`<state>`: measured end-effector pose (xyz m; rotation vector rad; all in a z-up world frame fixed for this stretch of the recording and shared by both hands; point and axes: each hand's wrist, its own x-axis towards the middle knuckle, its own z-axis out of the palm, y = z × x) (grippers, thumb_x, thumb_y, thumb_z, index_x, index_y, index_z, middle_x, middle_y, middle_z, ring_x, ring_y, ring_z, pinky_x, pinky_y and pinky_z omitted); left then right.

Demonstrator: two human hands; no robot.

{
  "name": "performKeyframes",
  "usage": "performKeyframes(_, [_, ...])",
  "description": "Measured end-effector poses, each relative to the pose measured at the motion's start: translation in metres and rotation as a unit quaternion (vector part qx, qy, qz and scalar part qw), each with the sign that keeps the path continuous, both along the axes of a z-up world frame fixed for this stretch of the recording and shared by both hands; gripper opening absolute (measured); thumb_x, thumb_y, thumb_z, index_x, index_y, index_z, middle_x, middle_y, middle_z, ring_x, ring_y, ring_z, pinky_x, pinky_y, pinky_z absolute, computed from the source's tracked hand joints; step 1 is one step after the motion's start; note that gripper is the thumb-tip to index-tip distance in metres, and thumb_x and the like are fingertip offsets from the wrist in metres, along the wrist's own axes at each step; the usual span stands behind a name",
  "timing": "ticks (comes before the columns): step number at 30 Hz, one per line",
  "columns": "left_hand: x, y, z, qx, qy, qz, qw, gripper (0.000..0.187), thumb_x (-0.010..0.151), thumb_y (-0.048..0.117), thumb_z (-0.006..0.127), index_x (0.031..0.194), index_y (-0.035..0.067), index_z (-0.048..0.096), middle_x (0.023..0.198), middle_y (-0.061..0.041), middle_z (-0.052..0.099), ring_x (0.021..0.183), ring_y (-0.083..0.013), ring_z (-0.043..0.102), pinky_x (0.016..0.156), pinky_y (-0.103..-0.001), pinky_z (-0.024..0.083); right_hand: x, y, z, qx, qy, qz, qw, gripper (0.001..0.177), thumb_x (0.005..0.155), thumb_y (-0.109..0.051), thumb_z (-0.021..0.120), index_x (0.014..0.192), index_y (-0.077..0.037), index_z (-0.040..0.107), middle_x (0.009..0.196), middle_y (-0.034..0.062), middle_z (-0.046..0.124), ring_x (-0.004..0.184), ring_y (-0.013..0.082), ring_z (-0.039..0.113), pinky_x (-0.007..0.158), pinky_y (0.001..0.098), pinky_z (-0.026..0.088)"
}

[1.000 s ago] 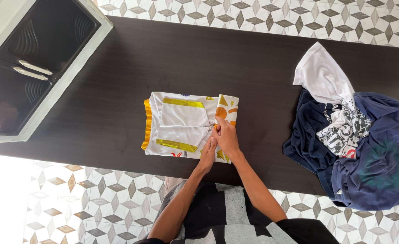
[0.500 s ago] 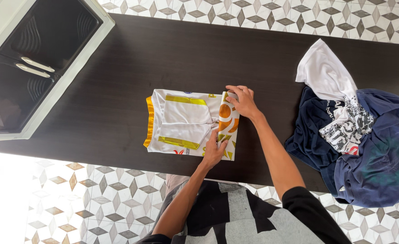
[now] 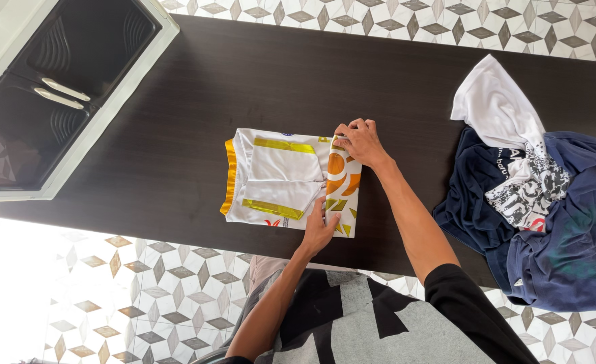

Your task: The person folds a white shirt with yellow patterns by hand on a dark table and then places it inside a white storage cabinet.

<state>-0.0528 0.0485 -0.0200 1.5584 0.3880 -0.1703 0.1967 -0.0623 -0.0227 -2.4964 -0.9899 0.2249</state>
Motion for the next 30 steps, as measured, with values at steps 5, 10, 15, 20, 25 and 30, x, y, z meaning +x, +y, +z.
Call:
performKeyframes(5, [-0.003, -0.003, -0.005, 0.02, -0.004, -0.003, 1.0, 0.047, 0.102, 0.017, 0.057, 0.145, 0.004, 0.041, 0.106, -0.023, 0.075, 0.09, -0.0259, 0.076, 0.078, -0.034, 0.059, -0.002, 0.0, 0.012, -0.022, -0.046, 0.008, 0.999, 0.028, 0.1, -0.043, 0.064, 0.111, -0.018, 0.07, 0.079, 0.0024, 0.071, 0.104, 0.0215, 0.06, 0.099, 0.0419, 0.035])
performKeyframes(10, [-0.005, -0.003, 0.0, -0.047, -0.004, -0.003, 0.999, 0.05, 0.101, 0.018, 0.06, 0.144, 0.001, 0.04, 0.106, -0.022, 0.075, 0.091, -0.0237, 0.075, 0.077, -0.034, 0.059, -0.001, -0.001, 0.017, -0.053, -0.051, 0.008, 0.997, 0.032, 0.099, -0.046, 0.063, 0.113, -0.019, 0.071, 0.075, 0.0023, 0.07, 0.102, 0.0214, 0.06, 0.098, 0.042, 0.036])
performKeyframes(15, [-0.006, 0.001, 0.022, 0.039, 0.022, -0.002, 0.999, 0.049, 0.094, 0.018, 0.069, 0.134, -0.002, 0.048, 0.101, -0.024, 0.075, 0.087, -0.0258, 0.077, 0.074, -0.034, 0.06, -0.006, 0.0, 0.013, -0.017, -0.066, -0.017, 0.998, 0.037, 0.097, -0.05, 0.065, 0.115, -0.018, 0.071, 0.085, 0.0059, 0.07, 0.104, 0.0231, 0.059, 0.1, 0.0425, 0.037])
performKeyframes(20, [-0.012, 0.014, 0.048, 0.285, 0.0, -0.041, 0.958, 0.053, 0.088, 0.02, 0.078, 0.129, -0.003, 0.055, 0.092, -0.022, 0.07, 0.081, -0.0375, 0.069, 0.07, -0.047, 0.054, -0.022, -0.008, 0.025, 0.102, -0.03, -0.086, 0.991, 0.041, 0.103, -0.043, 0.062, 0.124, -0.008, 0.068, 0.106, 0.0094, 0.072, 0.115, 0.0267, 0.059, 0.107, 0.047, 0.035])
performKeyframes(25, [0.012, 0.026, 0.047, 0.399, -0.106, -0.071, 0.908, 0.037, 0.1, 0.021, 0.064, 0.131, 0.003, 0.056, 0.118, -0.016, 0.065, 0.108, -0.0357, 0.063, 0.092, -0.049, 0.051, -0.092, -0.013, 0.021, 0.165, -0.074, -0.186, 0.966, 0.041, 0.11, -0.029, 0.053, 0.138, 0.0, 0.06, 0.146, 0.0261, 0.056, 0.144, 0.0376, 0.045, 0.124, 0.0511, 0.028])
performKeyframes(30, [0.07, 0.041, 0.02, 0.469, -0.267, -0.143, 0.83, 0.052, 0.106, 0.026, 0.049, 0.153, 0.004, 0.044, 0.164, -0.018, 0.033, 0.154, -0.0345, 0.027, 0.125, -0.053, 0.022, -0.164, 0.002, 0.004, 0.06, -0.08, -0.224, 0.969, 0.056, 0.108, -0.02, 0.052, 0.157, 0.002, 0.037, 0.165, 0.0296, 0.029, 0.156, 0.0427, 0.024, 0.128, 0.0562, 0.017])
